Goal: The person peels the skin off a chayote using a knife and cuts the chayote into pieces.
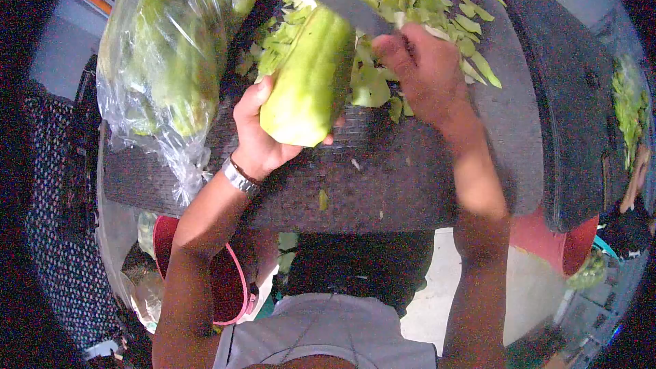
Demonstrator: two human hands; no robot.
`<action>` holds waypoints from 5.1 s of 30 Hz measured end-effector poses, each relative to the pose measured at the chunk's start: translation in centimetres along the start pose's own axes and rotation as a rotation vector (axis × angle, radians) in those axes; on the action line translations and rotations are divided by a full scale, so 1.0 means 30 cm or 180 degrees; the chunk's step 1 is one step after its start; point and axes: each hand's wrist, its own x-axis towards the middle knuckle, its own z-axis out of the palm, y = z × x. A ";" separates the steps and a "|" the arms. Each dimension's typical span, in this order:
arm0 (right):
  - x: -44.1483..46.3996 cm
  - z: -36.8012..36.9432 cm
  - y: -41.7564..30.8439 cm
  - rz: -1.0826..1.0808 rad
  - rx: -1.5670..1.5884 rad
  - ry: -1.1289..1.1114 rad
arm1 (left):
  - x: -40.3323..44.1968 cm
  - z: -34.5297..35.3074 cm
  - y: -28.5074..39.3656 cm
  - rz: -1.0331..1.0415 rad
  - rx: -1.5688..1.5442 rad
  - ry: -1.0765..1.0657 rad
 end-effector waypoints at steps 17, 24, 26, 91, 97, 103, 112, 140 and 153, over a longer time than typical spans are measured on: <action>-0.090 0.091 -0.128 -0.0754 -0.0186 -0.0659 | 0.035 -0.041 -0.027 0.0075 -0.0680 0.1014; 0.032 -0.045 0.088 0.0310 -0.0766 0.0246 | 0.007 0.019 0.013 0.0157 -0.0171 0.0270; 0.038 -0.053 0.071 0.0307 -0.0612 0.0140 | 0.014 0.019 0.016 0.0130 -0.0242 0.0114; -0.105 0.094 -0.166 -0.0484 0.0110 -0.0686 | -0.005 -0.100 -0.049 0.0332 -0.0571 0.0867; -0.124 0.141 -0.162 -0.0588 -0.0217 -0.0597 | 0.024 -0.051 -0.013 0.0068 -0.0317 0.0558; -0.107 0.120 -0.130 -0.0607 -0.0177 -0.0522 | 0.013 -0.019 -0.035 0.0457 -0.0529 0.0936; -0.027 0.052 -0.050 0.0258 0.0035 -0.0260 | 0.005 0.029 0.007 0.0189 0.0009 0.0285; -0.119 0.097 -0.174 -0.0735 0.0215 -0.0677 | -0.039 -0.145 -0.059 0.0390 -0.0459 0.0471; -0.053 0.053 -0.100 -0.0232 -0.0157 -0.0383 | -0.026 0.026 0.029 0.0229 0.0482 0.0718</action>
